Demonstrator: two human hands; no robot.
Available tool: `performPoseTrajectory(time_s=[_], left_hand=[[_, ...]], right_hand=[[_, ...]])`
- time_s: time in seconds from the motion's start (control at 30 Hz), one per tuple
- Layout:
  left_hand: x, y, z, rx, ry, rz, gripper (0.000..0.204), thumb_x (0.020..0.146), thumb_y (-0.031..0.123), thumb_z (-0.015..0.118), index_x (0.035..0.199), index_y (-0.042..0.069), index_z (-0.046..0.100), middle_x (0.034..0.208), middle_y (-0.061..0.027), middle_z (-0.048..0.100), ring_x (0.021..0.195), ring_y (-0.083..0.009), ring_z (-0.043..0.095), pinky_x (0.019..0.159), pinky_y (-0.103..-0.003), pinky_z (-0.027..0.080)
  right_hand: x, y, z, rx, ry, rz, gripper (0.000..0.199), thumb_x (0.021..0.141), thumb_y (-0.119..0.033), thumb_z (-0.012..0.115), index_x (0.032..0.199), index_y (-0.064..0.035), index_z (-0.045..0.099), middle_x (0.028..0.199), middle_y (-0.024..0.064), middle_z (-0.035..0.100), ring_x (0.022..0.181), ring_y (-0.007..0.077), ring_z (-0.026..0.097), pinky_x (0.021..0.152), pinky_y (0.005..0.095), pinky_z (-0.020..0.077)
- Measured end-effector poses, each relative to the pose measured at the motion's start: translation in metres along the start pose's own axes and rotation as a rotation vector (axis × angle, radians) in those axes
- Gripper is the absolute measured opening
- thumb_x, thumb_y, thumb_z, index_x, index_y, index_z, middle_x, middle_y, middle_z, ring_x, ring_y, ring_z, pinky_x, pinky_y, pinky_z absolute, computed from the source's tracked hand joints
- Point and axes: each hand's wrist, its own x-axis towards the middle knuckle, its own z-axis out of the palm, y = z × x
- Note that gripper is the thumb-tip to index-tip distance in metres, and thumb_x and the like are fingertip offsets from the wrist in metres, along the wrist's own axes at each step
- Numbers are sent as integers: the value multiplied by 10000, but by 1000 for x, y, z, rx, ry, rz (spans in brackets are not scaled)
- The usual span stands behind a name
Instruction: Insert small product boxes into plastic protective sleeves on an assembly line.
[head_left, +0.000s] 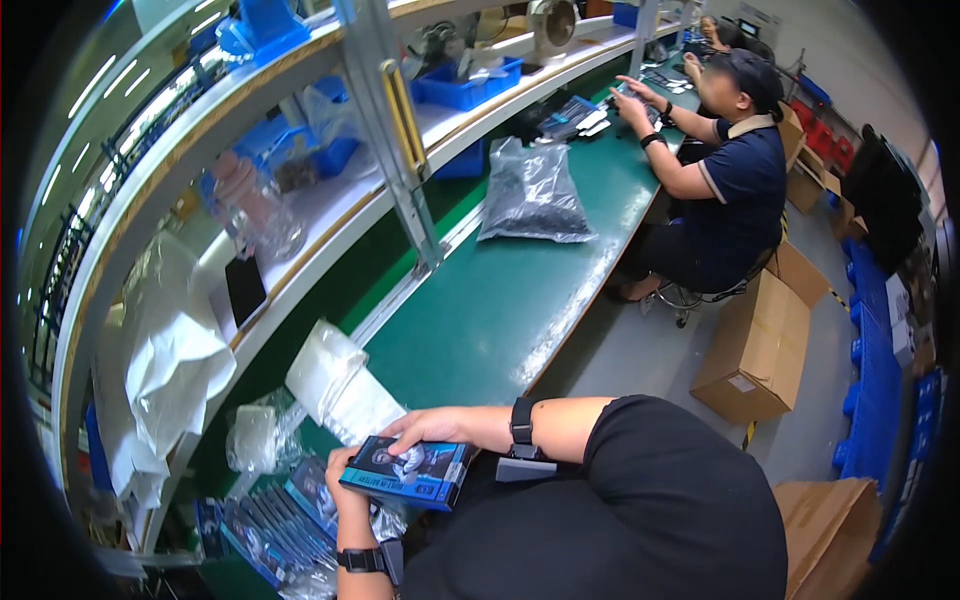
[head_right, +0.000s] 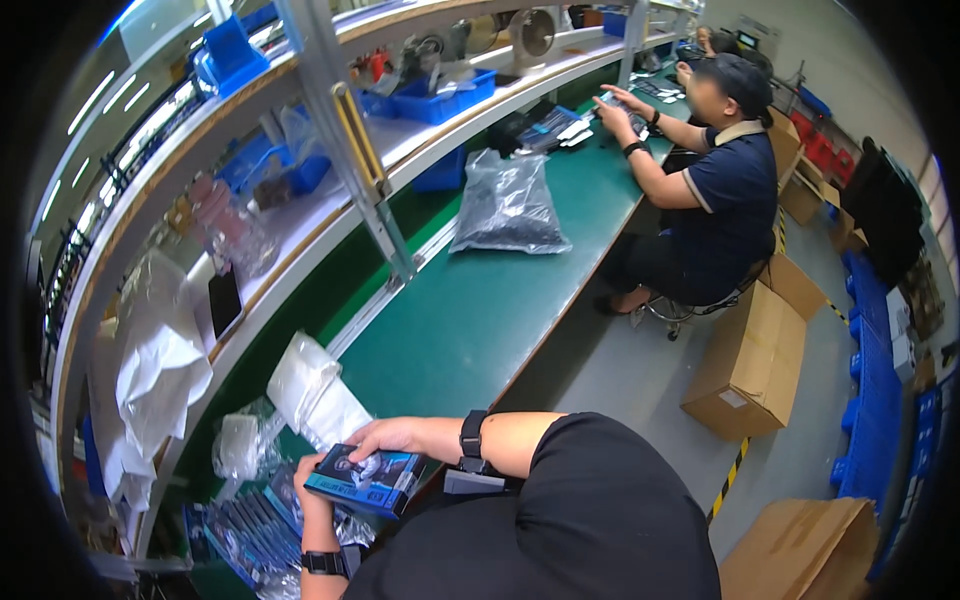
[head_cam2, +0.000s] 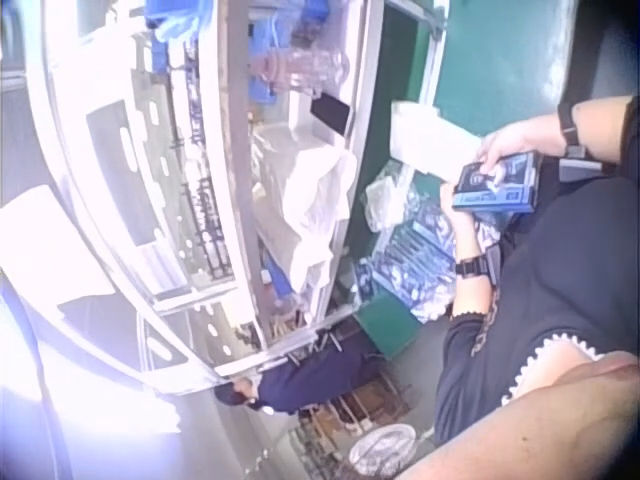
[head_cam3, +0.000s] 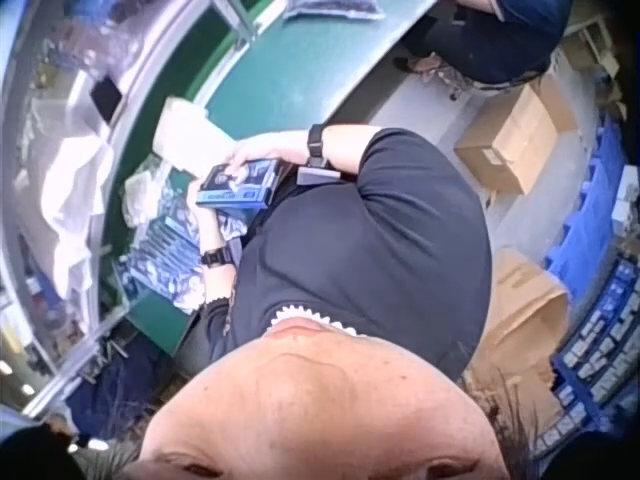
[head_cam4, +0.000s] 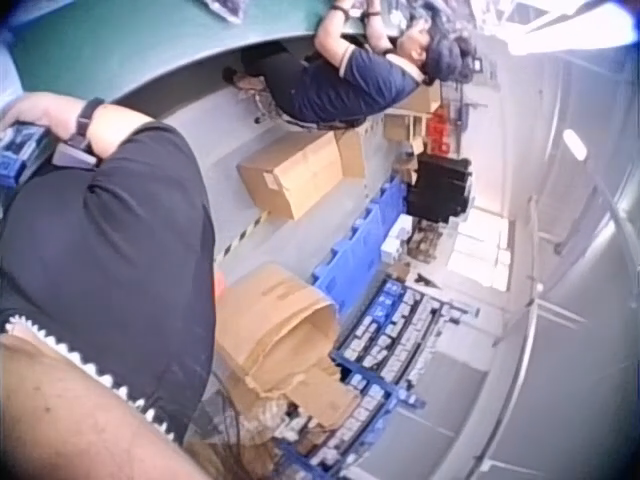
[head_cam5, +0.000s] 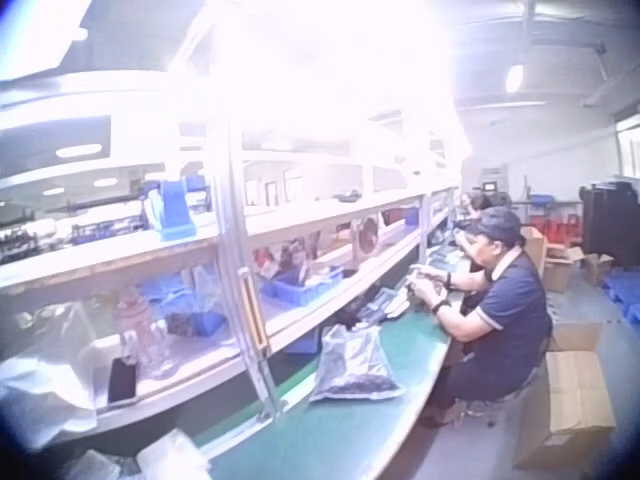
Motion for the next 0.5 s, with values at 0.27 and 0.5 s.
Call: performPoseTrajectory(time_s=[0.27, 0.5], left_hand=[[9, 39, -17, -404, -109, -745, 144, 780, -25, 580, 917, -66, 594, 727, -80, 606, 633, -145, 604, 565, -249, 519], [14, 30, -18, -244, -194, -621, 179, 725, -80, 522, 873, -80, 623, 641, -43, 567, 553, -111, 568, 514, -261, 506]], right_hand=[[-3, -1, -21, -450, 151, 31, 466, 748, -71, 630, 1162, 85, 484, 973, 142, 621, 808, 173, 619, 726, 291, 502], [-6, 1, -4, -528, 356, -202, 508, 795, -96, 561, 1241, 82, 397, 1107, 202, 551, 1020, 238, 535, 876, 312, 419]])
